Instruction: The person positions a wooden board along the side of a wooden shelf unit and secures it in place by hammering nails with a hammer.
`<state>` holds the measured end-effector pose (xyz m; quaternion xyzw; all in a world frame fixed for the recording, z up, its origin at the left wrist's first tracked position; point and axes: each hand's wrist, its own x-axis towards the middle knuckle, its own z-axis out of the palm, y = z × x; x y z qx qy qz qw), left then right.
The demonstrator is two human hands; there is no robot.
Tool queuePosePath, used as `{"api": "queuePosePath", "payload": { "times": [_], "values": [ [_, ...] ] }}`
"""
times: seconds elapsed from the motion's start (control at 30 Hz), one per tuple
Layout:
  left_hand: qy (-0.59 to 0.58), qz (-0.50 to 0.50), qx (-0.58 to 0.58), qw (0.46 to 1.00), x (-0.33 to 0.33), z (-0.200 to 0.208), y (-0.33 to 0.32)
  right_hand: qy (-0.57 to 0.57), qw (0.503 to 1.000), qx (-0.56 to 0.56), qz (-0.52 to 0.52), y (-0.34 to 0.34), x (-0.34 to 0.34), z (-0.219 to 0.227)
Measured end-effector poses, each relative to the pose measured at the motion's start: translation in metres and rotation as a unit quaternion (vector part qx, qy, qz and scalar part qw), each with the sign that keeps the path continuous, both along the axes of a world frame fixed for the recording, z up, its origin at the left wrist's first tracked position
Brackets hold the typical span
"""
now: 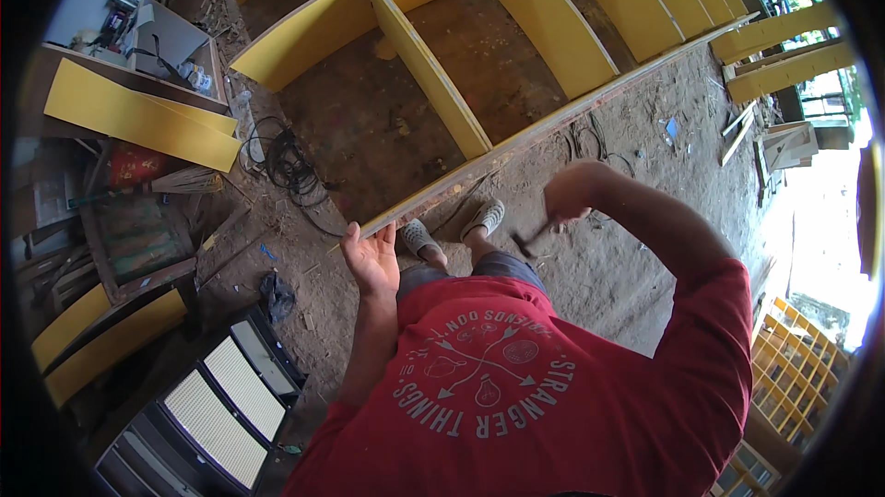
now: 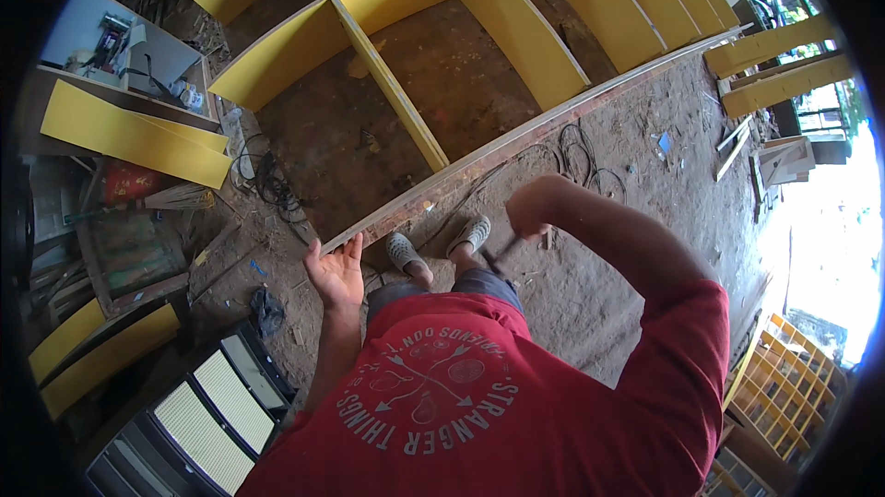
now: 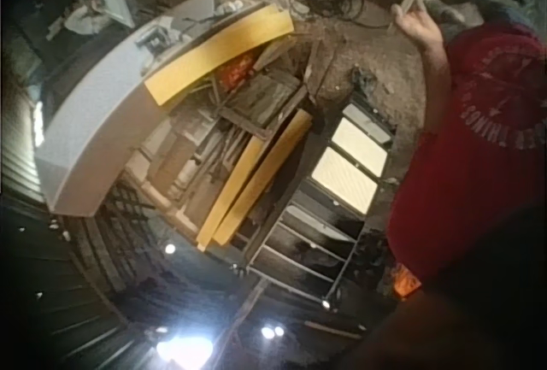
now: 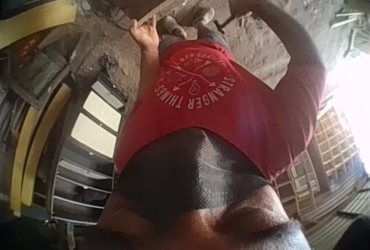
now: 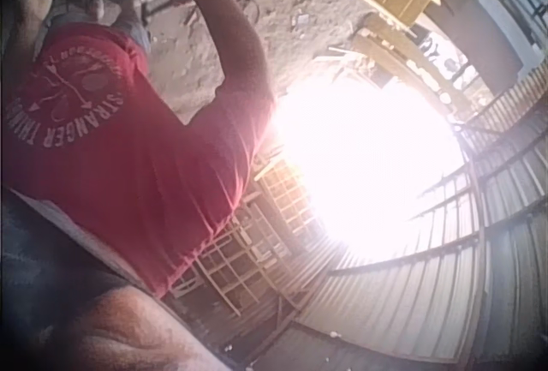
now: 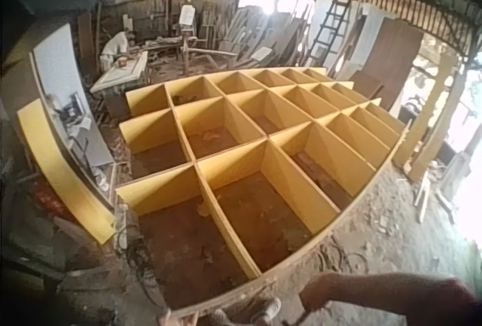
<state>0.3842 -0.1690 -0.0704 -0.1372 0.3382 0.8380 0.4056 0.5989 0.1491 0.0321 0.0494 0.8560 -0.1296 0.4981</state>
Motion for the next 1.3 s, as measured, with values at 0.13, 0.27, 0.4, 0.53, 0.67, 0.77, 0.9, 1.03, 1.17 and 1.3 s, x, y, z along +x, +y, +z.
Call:
{"api": "queuePosePath", "payload": {
  "times": [0.13, 0.27, 0.4, 0.53, 0.67, 0.77, 0.9, 1.03, 1.17, 1.3],
  "values": [
    [-0.004, 0.005, 0.0, 1.0, 0.002, 0.009, 0.004, -0.108, 0.994, -0.018, -0.019, 0.012, -0.014, 0.003],
    [-0.009, 0.008, 0.009, 1.0, 0.002, 0.001, 0.001, 0.119, 0.988, 0.066, -0.069, 0.004, -0.015, 0.003],
    [0.0, -0.001, 0.013, 1.0, 0.001, -0.001, 0.002, -0.11, 0.988, -0.078, 0.071, 0.008, -0.027, 0.015],
    [-0.008, 0.004, 0.003, 1.0, -0.001, -0.001, 0.002, 0.209, 0.966, 0.097, -0.114, 0.014, -0.019, 0.009],
    [-0.003, 0.005, 0.004, 1.0, 0.002, 0.004, 0.005, 0.054, 0.997, 0.044, 0.021, 0.006, -0.013, 0.006],
    [-0.009, 0.007, 0.0, 1.0, 0.002, 0.008, 0.003, 0.207, 0.966, 0.126, -0.09, 0.008, -0.02, 0.015],
    [-0.008, -0.016, -0.006, 1.0, -0.001, 0.004, 0.003, 0.223, 0.968, 0.066, -0.094, 0.005, -0.006, 0.006],
    [-0.056, -0.041, -0.023, 0.997, -0.011, -0.015, -0.024, 0.134, 0.974, 0.133, -0.123, -0.001, -0.008, 0.016],
    [0.112, 0.184, -0.293, 0.931, -0.053, -0.038, -0.101, 0.168, 0.947, 0.059, -0.268, -0.026, 0.037, 0.018],
    [0.484, 0.043, -0.428, 0.761, -0.107, 0.048, -0.072, 0.214, 0.867, -0.011, -0.45, -0.068, 0.102, -0.015]
  ]
}}
